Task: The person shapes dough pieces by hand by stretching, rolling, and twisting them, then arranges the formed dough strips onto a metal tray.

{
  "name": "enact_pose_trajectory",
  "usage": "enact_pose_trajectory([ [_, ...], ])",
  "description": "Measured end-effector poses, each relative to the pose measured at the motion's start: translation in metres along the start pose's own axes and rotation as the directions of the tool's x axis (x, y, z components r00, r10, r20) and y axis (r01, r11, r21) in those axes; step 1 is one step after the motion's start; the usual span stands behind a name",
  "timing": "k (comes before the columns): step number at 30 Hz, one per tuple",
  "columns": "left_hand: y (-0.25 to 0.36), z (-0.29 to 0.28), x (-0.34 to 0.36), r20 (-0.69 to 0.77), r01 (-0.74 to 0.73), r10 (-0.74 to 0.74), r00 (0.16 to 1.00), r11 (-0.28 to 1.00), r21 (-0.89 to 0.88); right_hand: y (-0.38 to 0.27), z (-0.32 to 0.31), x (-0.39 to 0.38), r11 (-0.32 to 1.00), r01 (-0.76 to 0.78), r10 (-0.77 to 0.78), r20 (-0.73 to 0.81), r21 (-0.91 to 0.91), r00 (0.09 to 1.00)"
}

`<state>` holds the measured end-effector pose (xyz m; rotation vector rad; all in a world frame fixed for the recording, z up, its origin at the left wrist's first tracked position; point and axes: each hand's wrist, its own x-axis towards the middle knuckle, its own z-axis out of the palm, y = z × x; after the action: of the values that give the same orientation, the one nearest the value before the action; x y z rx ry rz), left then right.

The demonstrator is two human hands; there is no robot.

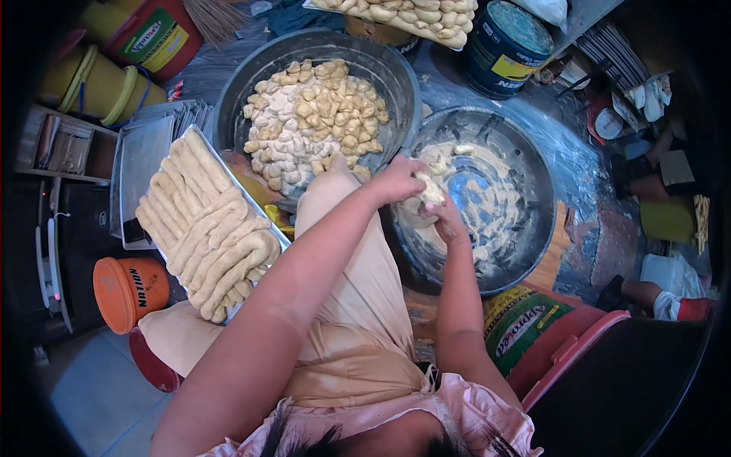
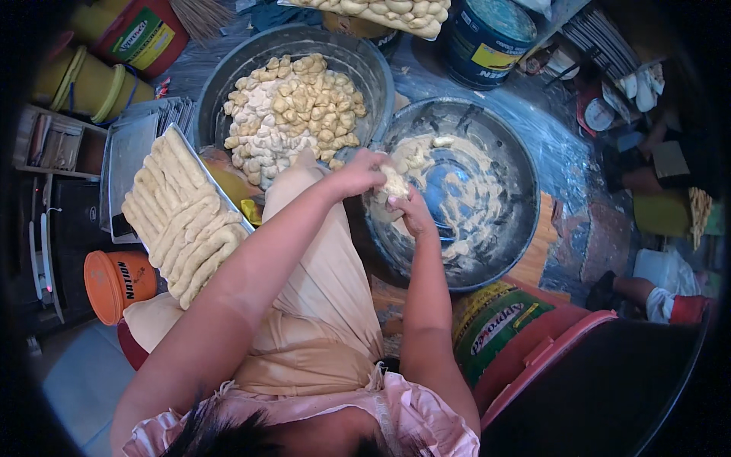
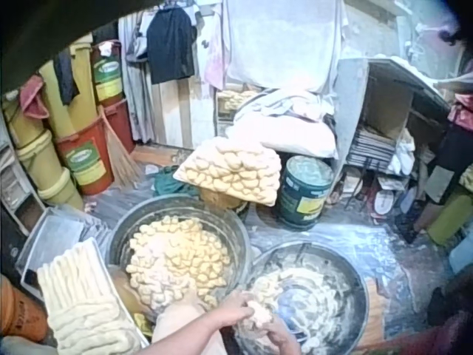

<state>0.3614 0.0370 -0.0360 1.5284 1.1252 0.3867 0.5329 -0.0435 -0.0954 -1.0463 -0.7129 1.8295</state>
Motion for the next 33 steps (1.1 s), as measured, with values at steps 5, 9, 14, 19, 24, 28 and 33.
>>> enact_pose_trajectory([
  [5,0.006,0.006,-0.009,0.249,-0.295,0.243,0.937,0.936,0.194,-0.023,0.012,-0.014,0.987,0.134,-0.136,-0.022,-0.085,0.990],
  [9,0.012,0.002,-0.005,0.302,-0.168,0.166,0.939,0.986,-0.021,-0.020,-0.011,-0.024,0.992,0.027,-0.033,-0.049,-0.123,0.998],
  [14,-0.007,-0.003,0.007,-0.136,-0.052,0.031,0.990,0.987,-0.155,-0.021,-0.032,-0.035,0.999,0.045,-0.045,-0.007,-0.024,0.999],
  [19,0.001,-0.016,0.002,-0.352,-0.150,-0.124,0.928,0.740,-0.656,0.007,-0.142,-0.072,0.996,0.072,-0.034,-0.487,0.060,0.873],
  [24,0.023,-0.015,0.004,-0.459,-0.265,-0.192,0.867,0.604,-0.752,0.049,-0.288,-0.145,0.865,0.460,0.022,-0.932,0.199,0.362],
  [28,0.019,-0.016,0.003,-0.470,-0.264,-0.156,0.869,0.657,-0.707,0.074,-0.255,-0.113,0.996,-0.087,0.021,-0.998,0.016,0.054],
  [33,0.003,-0.009,0.011,-0.508,-0.269,-0.057,0.860,0.794,-0.545,0.079,-0.173,-0.041,0.528,-0.726,-0.420,-0.878,-0.441,0.228],
])
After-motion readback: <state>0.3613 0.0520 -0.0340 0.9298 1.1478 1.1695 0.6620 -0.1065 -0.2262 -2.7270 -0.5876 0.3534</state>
